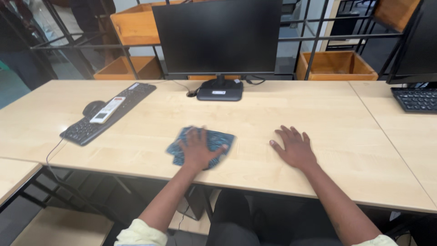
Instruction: The person wipes the surface of a long wooden desk with a cloth, moving items like a keyboard and remote to clean underneath them.
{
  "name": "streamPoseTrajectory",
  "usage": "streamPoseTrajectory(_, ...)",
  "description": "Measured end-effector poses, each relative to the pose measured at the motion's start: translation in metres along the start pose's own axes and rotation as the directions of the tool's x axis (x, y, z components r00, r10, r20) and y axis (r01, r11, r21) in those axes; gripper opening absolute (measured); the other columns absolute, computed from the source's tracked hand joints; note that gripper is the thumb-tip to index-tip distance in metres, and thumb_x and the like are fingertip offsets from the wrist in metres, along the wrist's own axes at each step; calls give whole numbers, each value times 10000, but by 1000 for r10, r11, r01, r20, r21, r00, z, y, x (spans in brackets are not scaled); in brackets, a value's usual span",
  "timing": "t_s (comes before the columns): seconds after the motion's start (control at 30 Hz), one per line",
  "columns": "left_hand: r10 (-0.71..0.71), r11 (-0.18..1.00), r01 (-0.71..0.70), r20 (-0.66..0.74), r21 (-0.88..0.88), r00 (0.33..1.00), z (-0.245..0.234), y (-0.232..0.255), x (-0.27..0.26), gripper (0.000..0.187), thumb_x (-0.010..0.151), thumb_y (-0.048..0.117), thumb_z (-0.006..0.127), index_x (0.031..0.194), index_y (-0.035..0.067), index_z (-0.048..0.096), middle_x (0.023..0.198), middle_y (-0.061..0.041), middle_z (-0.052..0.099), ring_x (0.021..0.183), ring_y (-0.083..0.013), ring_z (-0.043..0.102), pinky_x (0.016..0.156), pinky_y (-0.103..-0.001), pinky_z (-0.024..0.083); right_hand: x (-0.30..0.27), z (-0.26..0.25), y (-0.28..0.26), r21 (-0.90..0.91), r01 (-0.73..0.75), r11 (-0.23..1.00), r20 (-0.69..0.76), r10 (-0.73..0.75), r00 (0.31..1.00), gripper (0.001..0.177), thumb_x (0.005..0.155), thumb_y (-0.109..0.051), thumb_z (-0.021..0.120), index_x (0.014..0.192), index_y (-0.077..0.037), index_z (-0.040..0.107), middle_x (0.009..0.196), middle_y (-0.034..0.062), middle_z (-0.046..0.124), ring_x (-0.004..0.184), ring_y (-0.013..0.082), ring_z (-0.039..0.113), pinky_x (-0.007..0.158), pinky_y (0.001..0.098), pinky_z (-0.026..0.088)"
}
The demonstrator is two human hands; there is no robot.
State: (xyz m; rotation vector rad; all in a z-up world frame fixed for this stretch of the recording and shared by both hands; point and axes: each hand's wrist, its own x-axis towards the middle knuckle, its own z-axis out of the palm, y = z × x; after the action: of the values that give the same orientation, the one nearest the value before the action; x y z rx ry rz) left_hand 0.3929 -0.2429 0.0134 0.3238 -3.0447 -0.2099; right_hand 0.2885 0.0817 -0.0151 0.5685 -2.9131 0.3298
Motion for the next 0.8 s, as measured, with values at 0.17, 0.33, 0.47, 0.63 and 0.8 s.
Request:
streamPoseTrajectory(0.17, -107, 993, 105, -29, -47, 994, 25, 19, 43, 1118, 869, 865, 355, 1647, 82, 176, 1680, -316, 64, 1554, -499, -13, 1165, -745, -31, -2, -2, -1, 7, 12, 1000, -27, -11, 1000, 656, 982, -635, 408, 1513, -252, 452, 1656, 24, 342, 1548, 273, 261, 1238, 597, 166)
streamPoseTrajectory(0.33, 277, 960, -278, -23, -30, 960, 48, 55, 47, 1069, 882, 859, 295, 1650, 128, 163, 1697, -251, 52, 1560, -466, -30, 1177, -734, -43, -5, -1, 2, 2, 46, 999, -34, -46, 998, 670, 980, -635, 408, 1529, -252, 438, 1659, 31, 328, 1544, 281, 250, 1230, 592, 163)
streamPoseTrajectory(0.47, 276, 961, -276, 126, -15, 953, 32, 29, 49, 1062, 819, 903, 301, 1643, 243, 187, 1725, -128, 75, 1590, -334, 28, 1213, -694, -7, -1, 2, 5, -20, 64, 998, -32, -64, 997, 684, 981, -638, 404, 1541, -246, 424, 1661, 36, 318, 1543, 284, 244, 1226, 590, 163)
streamPoseTrajectory(0.63, -84, 996, 84, 11, 4, 996, 25, -12, 96, 984, 880, 866, 252, 1650, 258, 180, 1723, -132, 67, 1588, -372, 7, 1187, -748, -20, -3, 0, 2, -15, 10, 1000, 0, -10, 1000, 689, 971, -645, 409, 1537, -253, 428, 1664, 26, 316, 1550, 272, 236, 1236, 584, 161)
streamPoseTrajectory(0.8, -90, 996, 91, -16, 27, 996, 39, 18, 107, 905, 925, 781, 266, 1650, 242, 220, 1734, -160, 77, 1593, -407, 12, 1169, -786, -19, 0, -4, -3, -17, 5, 1000, -1, -5, 1000, 679, 973, -640, 408, 1524, -244, 437, 1662, 29, 322, 1551, 272, 239, 1236, 590, 155)
